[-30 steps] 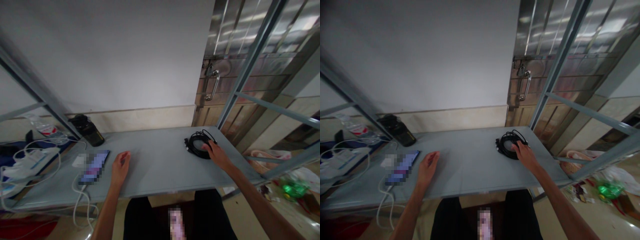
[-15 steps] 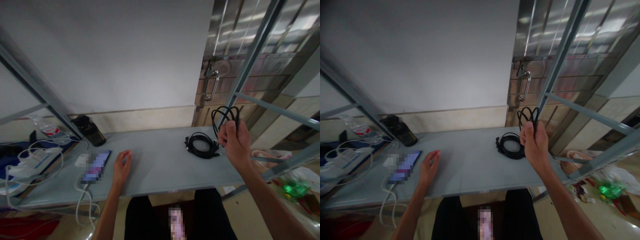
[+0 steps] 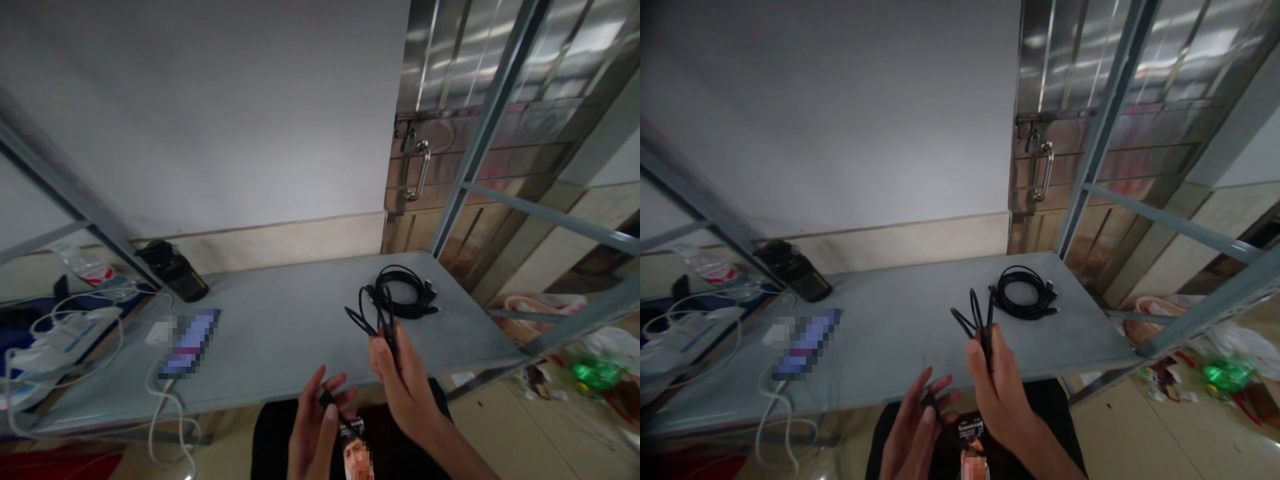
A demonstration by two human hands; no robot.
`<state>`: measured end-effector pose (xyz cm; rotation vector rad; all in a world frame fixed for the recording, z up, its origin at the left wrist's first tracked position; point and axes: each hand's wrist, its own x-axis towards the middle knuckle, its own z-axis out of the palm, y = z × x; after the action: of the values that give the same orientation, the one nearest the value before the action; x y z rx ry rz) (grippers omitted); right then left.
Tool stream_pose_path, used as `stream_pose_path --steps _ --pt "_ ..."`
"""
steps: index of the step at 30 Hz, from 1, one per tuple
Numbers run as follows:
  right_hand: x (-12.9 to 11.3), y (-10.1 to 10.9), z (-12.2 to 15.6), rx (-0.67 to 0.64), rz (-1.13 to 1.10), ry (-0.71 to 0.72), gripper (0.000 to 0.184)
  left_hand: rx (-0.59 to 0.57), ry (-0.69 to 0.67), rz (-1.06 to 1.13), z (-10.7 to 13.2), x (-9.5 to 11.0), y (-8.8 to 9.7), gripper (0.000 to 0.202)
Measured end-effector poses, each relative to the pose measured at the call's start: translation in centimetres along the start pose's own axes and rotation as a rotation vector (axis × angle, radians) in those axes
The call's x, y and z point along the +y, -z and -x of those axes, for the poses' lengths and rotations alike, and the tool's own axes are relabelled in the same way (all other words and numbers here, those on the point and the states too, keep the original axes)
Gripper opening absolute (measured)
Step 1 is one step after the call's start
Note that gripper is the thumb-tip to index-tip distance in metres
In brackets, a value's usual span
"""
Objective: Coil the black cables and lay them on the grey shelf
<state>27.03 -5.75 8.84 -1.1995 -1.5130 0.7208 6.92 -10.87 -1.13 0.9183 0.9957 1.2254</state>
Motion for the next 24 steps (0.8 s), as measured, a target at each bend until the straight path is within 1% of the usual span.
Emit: stream_pose_path --steps 1,2,3,5,6,7,9,10,11,13,14,15,17,19,20,21,24 --pt "0.4 -0.3 0.5 -0.002 0.01 -0.023 0.036 0.037 0.033 0.022 0.5 -0.1 -0.3 0.064" --pt "0.7 -0.6 1.0 -0.03 0.02 -0.044 0.034 0.066 0.054 0.035 0.7 0.1 -0.4 0.063" --pt "0.8 -0.7 1.5 -0.086 0.034 -0.06 0.033 0.09 0.063 0.042 0.8 0.4 -0.4 0.064" --pt "1.1 -1.0 2.4 -0.244 0.096 -0.074 0.031 0.133 0.054 0.048 0.5 1.8 -0.3 0.069" --pt "1.2 -1.1 2.8 -0.308 0.14 -0.077 0.034 0.156 0.041 0.053 0.2 2.6 -0.3 0.071" --pt "1.4 -1.3 3.2 -0.364 0.187 -0.077 0.04 0.176 0.024 0.058 -0.1 3.5 -0.3 0.071" --pt "1.7 -1.7 3.7 -0.465 0.27 -0.068 0.051 0.187 -0.002 0.062 -0.9 5.0 -0.5 0.064" --pt "1.8 -2.0 3.9 -0.506 0.295 -0.059 0.05 0.173 -0.011 0.055 -1.4 5.6 -0.6 0.06" --pt "1.8 -2.2 4.0 -0.536 0.308 -0.049 0.044 0.154 -0.025 0.04 -1.9 5.9 -0.8 0.058" --pt "1.9 -2.4 4.1 -0.551 0.322 -0.028 0.026 0.129 -0.07 0.001 -2.7 6.0 -1.1 0.06" --pt "1.9 -2.4 4.0 -0.543 0.324 -0.03 0.022 0.127 -0.094 -0.013 -2.9 5.8 -1.3 0.063" --pt "1.9 -2.4 4.0 -0.531 0.322 -0.045 0.024 0.141 -0.122 -0.02 -3.0 5.5 -1.6 0.067" --pt "1.9 -2.1 3.8 -0.498 0.306 -0.103 0.036 0.186 -0.154 -0.031 -2.6 4.8 -2.3 0.073" --pt "1.8 -1.7 3.6 -0.462 0.268 -0.165 0.05 0.198 -0.134 -0.046 -1.8 4.2 -3.2 0.074" --pt "1.8 -1.6 3.5 -0.459 0.243 -0.181 0.055 0.195 -0.108 -0.048 -1.3 3.9 -3.8 0.071" --pt "1.7 -1.4 3.4 -0.472 0.218 -0.178 0.057 0.187 -0.072 -0.042 -0.8 3.7 -4.4 0.066" --pt "1.1 -1.0 3.3 -0.562 0.141 -0.097 0.062 0.18 0.021 -0.005 0.0 3.9 -6.0 0.061"
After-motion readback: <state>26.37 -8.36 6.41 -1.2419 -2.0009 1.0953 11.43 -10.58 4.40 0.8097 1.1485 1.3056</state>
